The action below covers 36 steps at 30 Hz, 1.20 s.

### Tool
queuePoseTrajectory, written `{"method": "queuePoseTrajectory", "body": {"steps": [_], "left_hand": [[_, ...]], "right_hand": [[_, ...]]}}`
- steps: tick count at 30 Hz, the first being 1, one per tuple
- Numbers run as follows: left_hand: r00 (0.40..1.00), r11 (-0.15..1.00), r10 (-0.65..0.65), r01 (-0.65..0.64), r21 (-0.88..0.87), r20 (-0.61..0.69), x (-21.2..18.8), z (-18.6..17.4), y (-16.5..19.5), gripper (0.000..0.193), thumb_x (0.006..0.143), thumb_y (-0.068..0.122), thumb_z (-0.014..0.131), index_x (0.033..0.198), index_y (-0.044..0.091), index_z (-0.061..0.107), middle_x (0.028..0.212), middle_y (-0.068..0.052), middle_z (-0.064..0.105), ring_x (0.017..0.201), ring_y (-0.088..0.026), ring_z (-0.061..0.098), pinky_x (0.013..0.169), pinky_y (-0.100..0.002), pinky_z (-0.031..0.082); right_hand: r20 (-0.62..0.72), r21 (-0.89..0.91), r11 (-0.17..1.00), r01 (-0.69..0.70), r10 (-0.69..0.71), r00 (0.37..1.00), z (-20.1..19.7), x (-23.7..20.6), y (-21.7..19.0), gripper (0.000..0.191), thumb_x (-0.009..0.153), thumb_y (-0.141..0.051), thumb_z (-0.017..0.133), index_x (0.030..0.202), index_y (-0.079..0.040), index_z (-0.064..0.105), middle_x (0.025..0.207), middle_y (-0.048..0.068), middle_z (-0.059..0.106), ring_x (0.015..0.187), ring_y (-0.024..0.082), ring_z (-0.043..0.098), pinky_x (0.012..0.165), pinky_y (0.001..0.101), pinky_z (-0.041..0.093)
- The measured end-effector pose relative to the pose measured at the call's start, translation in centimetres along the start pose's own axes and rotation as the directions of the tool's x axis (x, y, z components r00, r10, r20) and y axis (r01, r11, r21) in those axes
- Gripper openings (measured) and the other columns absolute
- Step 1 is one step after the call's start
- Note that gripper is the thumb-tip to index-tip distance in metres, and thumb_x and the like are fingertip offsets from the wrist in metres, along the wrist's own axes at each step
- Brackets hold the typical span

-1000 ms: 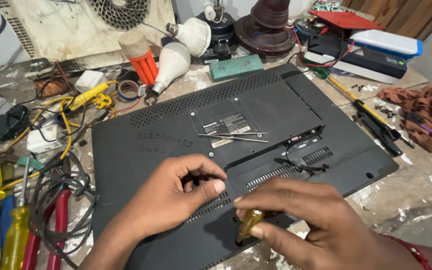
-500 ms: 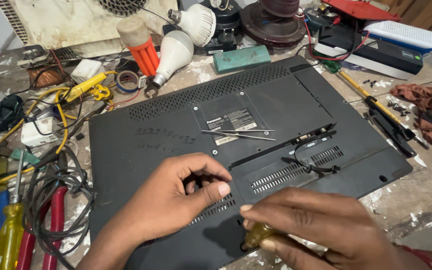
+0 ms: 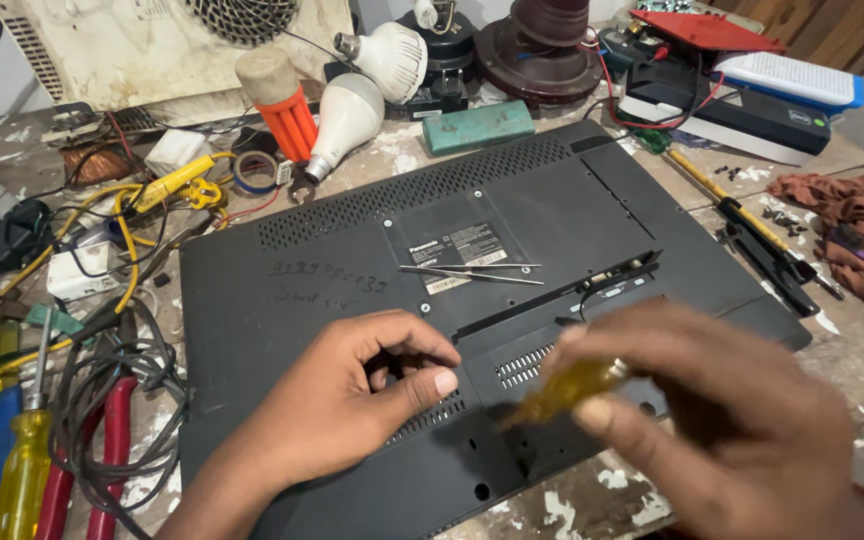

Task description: The person uses a screwdriver to unscrew screws from the back cover of a Panasonic television lying face-down on a cluttered workbench, collecting the screws by hand. They then use tweezers and a small pry tool to work along the edge of the cover, and continue unscrewing remaining screws.

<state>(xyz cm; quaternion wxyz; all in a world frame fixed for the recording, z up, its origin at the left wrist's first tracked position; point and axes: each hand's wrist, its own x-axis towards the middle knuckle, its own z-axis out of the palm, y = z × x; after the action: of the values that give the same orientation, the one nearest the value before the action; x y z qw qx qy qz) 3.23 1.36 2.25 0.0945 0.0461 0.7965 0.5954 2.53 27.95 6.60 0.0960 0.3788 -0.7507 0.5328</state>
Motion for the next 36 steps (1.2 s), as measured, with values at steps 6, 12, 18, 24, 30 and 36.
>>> {"method": "queuePoseTrajectory", "body": {"steps": [6, 12, 18, 24, 30, 36], "left_hand": [[0.939, 0.907, 0.342, -0.317, 0.279, -0.043, 0.8, -0.6, 0.6, 0.019, 0.086, 0.021, 0.078, 0.098, 0.006, 0.075, 0.082, 0.000, 0.071, 0.072, -0.009, 0.066, 0.062, -0.027, 0.053], [0.929, 0.905, 0.368, -0.348, 0.244, -0.039, 2.4, -1.0, -0.1, 0.026, 0.087, 0.026, 0.076, 0.105, 0.008, 0.073, 0.088, -0.004, 0.071, 0.077, -0.016, 0.068, 0.064, -0.029, 0.052], [0.939, 0.930, 0.343, -0.334, 0.153, -0.034, 3.9, -2.1, -1.4, 0.017, 0.091, 0.021, 0.074, 0.098, 0.005, 0.073, 0.082, -0.007, 0.071, 0.072, -0.021, 0.070, 0.064, -0.033, 0.053], [0.855, 0.866, 0.464, -0.384, 0.320, -0.230, 4.8, -3.2, -2.8, 0.016, 0.091, 0.013, 0.070, 0.106, 0.007, 0.074, 0.086, -0.008, 0.070, 0.076, -0.025, 0.065, 0.066, -0.033, 0.050], [0.911, 0.953, 0.277, -0.221, 0.207, -0.307, 4.8, -4.2, -3.5, 0.017, 0.092, 0.013, 0.072, 0.108, 0.009, 0.077, 0.083, -0.006, 0.070, 0.069, -0.020, 0.063, 0.059, -0.030, 0.050], [0.836, 0.908, 0.403, -0.315, 0.276, -0.372, 4.9, -4.3, -3.7, 0.014, 0.090, 0.005, 0.070, 0.103, 0.006, 0.075, 0.088, -0.007, 0.073, 0.070, -0.017, 0.069, 0.063, -0.028, 0.053]], "right_hand": [[-0.039, 0.079, 0.982, -0.170, 0.174, 0.984, -0.6, 3.8, 3.4, 0.038, 0.094, -0.011, 0.068, 0.129, 0.002, 0.061, 0.112, 0.013, 0.075, 0.103, 0.016, 0.075, 0.087, 0.0308, 0.060], [-0.019, 0.053, 0.923, -0.381, 0.382, 0.924, 1.0, 5.6, 6.9, 0.032, 0.094, -0.010, 0.073, 0.123, -0.001, 0.065, 0.107, 0.013, 0.079, 0.095, 0.016, 0.077, 0.076, 0.0280, 0.065], [0.098, 0.115, 0.898, -0.424, 0.415, 0.905, 2.2, 6.8, 9.1, 0.027, 0.095, -0.010, 0.072, 0.118, 0.000, 0.063, 0.108, 0.013, 0.078, 0.095, 0.017, 0.078, 0.072, 0.0286, 0.063], [0.210, 0.149, 0.902, -0.406, 0.372, 0.904, 3.7, 8.3, 10.0, 0.022, 0.098, -0.014, 0.070, 0.110, -0.002, 0.057, 0.097, 0.012, 0.077, 0.087, 0.015, 0.080, 0.072, 0.0288, 0.061], [0.245, 0.019, 0.870, -0.493, 0.474, 0.846, 5.1, 8.8, 10.2, 0.025, 0.094, -0.016, 0.077, 0.107, -0.003, 0.059, 0.093, 0.010, 0.072, 0.076, 0.012, 0.077, 0.062, 0.0290, 0.060], [0.336, -0.058, 0.922, -0.382, 0.378, 0.863, 5.9, 9.8, 9.2, 0.026, 0.094, -0.019, 0.078, 0.105, -0.006, 0.058, 0.088, 0.000, 0.066, 0.079, 0.006, 0.062, 0.064, 0.0244, 0.052]]}}
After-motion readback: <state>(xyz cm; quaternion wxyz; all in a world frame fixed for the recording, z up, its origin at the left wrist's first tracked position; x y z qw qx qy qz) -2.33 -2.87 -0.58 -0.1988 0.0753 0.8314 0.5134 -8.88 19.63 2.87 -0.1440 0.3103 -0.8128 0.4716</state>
